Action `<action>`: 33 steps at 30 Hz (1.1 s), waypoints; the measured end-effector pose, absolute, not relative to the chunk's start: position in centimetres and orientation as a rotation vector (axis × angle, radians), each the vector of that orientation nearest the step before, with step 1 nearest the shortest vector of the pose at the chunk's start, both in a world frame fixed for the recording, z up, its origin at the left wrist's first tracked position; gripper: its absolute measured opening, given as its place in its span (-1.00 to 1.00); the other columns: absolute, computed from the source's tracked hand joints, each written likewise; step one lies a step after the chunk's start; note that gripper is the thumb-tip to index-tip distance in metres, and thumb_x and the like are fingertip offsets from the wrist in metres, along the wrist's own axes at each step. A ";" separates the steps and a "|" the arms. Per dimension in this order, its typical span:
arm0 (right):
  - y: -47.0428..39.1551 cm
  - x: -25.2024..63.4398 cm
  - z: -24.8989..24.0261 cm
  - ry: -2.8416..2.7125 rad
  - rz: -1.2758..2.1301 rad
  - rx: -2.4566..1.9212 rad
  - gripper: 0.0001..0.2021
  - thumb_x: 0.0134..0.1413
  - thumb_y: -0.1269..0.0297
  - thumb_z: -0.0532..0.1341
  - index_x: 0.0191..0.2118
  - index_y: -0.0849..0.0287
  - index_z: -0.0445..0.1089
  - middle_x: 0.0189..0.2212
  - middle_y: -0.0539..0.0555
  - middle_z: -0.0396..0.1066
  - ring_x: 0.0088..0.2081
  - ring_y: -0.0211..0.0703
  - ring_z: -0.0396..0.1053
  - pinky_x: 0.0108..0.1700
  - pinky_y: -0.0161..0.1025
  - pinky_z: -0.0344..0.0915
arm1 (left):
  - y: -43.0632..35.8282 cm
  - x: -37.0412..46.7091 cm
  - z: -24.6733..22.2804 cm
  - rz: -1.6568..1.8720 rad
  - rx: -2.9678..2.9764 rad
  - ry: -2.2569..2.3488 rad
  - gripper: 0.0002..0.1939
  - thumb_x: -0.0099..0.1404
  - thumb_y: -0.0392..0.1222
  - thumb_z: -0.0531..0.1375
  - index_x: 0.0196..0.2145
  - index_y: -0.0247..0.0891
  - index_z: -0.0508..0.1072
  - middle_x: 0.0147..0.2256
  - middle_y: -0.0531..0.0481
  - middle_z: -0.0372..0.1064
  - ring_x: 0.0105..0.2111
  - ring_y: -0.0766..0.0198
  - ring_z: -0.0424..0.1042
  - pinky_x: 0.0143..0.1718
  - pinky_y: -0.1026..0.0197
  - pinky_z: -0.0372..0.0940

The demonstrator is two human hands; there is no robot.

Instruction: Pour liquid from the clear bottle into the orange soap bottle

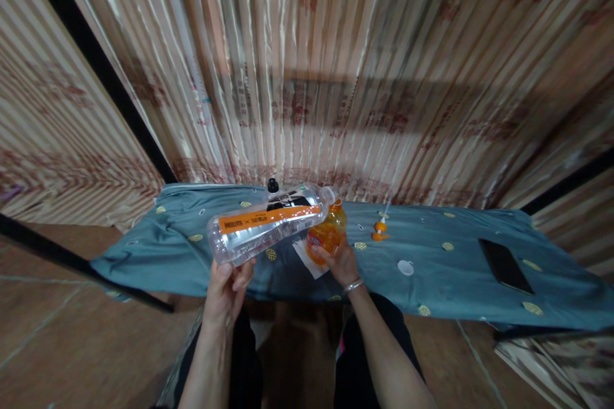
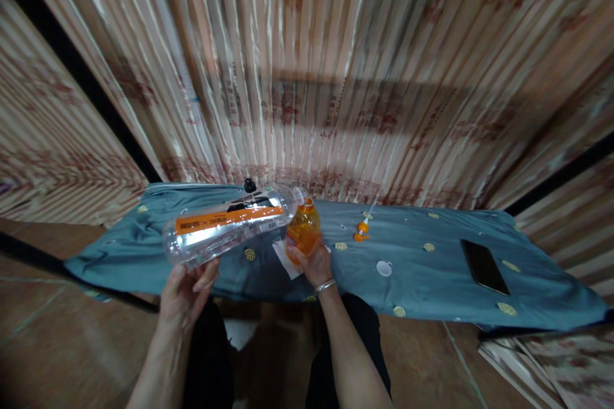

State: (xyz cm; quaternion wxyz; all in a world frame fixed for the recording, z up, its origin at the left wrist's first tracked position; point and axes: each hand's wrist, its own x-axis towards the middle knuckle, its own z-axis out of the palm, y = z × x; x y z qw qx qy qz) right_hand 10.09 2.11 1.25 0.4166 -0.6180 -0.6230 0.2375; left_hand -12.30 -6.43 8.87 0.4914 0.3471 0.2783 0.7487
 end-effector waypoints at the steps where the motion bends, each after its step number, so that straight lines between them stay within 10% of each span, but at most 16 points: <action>1: 2.1 10.1 1.2 -1.562 0.601 -1.541 -0.37 -0.14 -0.03 0.34 0.03 0.17 0.21 -0.16 0.19 0.52 -0.13 0.11 0.51 -0.10 -0.03 0.44 | -6.4 -12.3 8.9 1.811 0.848 0.676 -0.61 0.00 0.07 0.36 -0.33 -0.28 0.50 -0.48 -0.05 0.46 -0.75 0.59 -0.05 -0.72 0.40 -0.10; 33: 2.0 10.1 1.8 -1.563 0.562 -1.589 -0.39 -0.14 0.05 0.37 0.01 0.17 0.22 -0.13 0.22 0.52 -0.11 0.11 0.51 -0.07 -0.02 0.45 | -6.2 -12.3 9.0 1.778 0.877 0.669 -0.60 0.00 0.10 0.36 -0.31 -0.24 0.51 -0.47 -0.02 0.43 -0.74 0.57 -0.07 -0.74 0.39 -0.14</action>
